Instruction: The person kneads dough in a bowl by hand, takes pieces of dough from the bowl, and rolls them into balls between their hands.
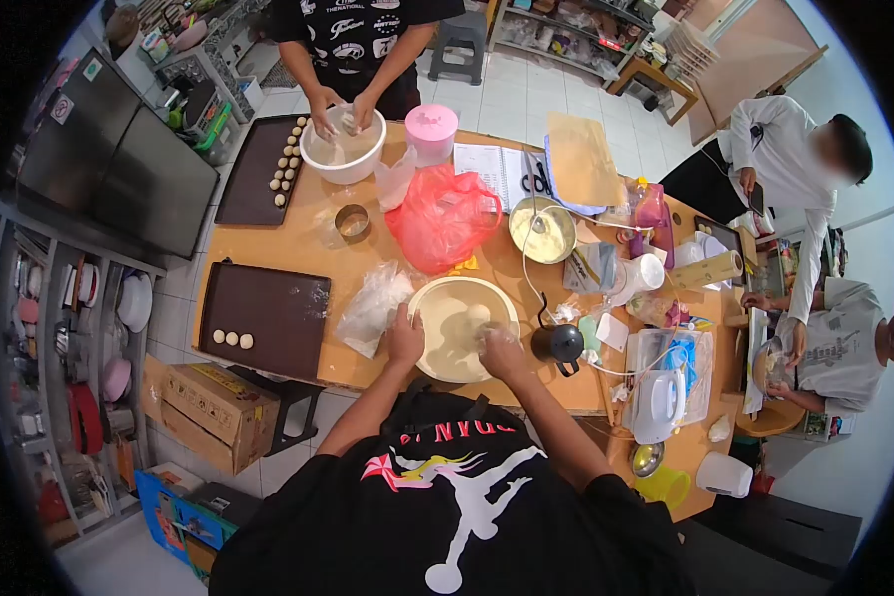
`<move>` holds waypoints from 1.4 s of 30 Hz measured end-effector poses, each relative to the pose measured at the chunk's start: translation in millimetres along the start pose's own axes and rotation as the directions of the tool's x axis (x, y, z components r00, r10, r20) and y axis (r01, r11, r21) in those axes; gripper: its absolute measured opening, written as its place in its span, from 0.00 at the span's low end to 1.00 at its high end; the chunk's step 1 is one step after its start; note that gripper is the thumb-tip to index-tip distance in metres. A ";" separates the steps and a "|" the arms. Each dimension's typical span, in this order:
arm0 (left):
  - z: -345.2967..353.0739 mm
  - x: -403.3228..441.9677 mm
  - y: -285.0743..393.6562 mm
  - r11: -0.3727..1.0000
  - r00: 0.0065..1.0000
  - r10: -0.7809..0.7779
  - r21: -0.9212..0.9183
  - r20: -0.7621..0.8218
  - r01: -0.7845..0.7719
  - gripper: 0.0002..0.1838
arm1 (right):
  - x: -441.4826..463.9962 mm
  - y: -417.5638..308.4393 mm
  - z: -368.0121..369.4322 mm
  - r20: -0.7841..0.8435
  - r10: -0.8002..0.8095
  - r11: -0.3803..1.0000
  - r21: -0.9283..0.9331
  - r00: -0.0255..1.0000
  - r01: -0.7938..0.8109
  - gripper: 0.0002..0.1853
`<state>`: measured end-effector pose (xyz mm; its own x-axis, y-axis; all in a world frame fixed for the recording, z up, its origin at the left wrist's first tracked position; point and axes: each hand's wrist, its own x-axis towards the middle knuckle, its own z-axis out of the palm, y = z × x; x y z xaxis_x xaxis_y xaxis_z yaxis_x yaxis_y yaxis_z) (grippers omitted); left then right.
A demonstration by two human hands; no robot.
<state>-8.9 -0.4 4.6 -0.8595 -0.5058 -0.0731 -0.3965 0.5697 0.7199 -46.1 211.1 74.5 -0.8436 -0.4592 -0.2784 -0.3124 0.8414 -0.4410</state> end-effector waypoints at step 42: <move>-4.1 0.0 2.2 1.000 1.000 0.000 -0.015 0.031 0.001 0.13 | 45.5 -3.3 13.4 0.396 -0.134 0.988 -0.020 0.908 0.155 0.24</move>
<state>-8.5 -1.9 9.0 -0.8690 -0.4857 -0.0943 -0.3921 0.5598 0.7300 -77.6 183.5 51.9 -0.5514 -0.6427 -0.5319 -0.4480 0.7659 -0.4612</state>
